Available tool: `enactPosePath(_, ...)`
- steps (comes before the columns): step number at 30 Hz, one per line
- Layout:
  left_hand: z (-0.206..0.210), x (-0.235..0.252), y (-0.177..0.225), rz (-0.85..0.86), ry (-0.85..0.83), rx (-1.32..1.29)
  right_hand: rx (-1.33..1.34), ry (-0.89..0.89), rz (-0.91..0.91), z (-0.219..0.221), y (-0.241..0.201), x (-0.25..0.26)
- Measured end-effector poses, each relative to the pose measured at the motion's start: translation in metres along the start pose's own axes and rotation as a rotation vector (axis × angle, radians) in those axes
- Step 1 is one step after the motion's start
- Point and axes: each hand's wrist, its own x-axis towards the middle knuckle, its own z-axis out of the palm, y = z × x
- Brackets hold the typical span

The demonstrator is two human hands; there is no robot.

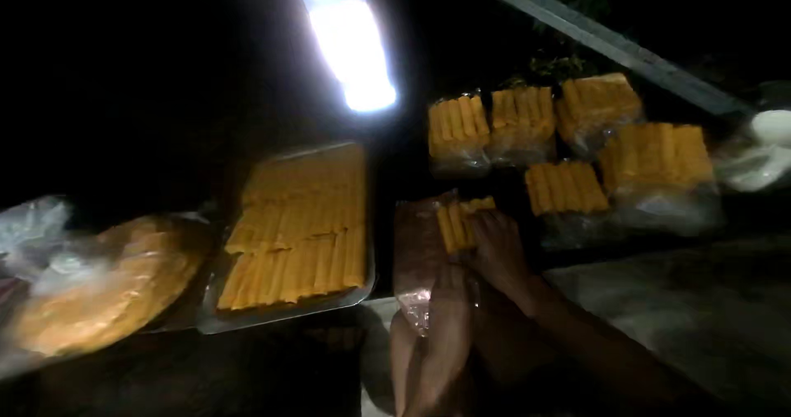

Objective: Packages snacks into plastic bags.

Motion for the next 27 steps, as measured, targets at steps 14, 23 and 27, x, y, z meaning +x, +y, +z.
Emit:
enactPosePath(14, -0.075, 0.030, 0.017, 0.250, 0.179, -0.159, 0.138, 0.051, 0.023, -0.098, -0.006, -0.058)
enactPosePath(23, -0.118, 0.100, 0.101, 0.428, 0.110, -0.296, 0.298, 0.326, -0.078, -0.190, 0.030, -0.043)
enactPosePath(27, -0.107, 0.120, 0.136, 0.533, 0.124, -0.363, 0.161, 0.572, -0.117, -0.209, 0.050, -0.042)
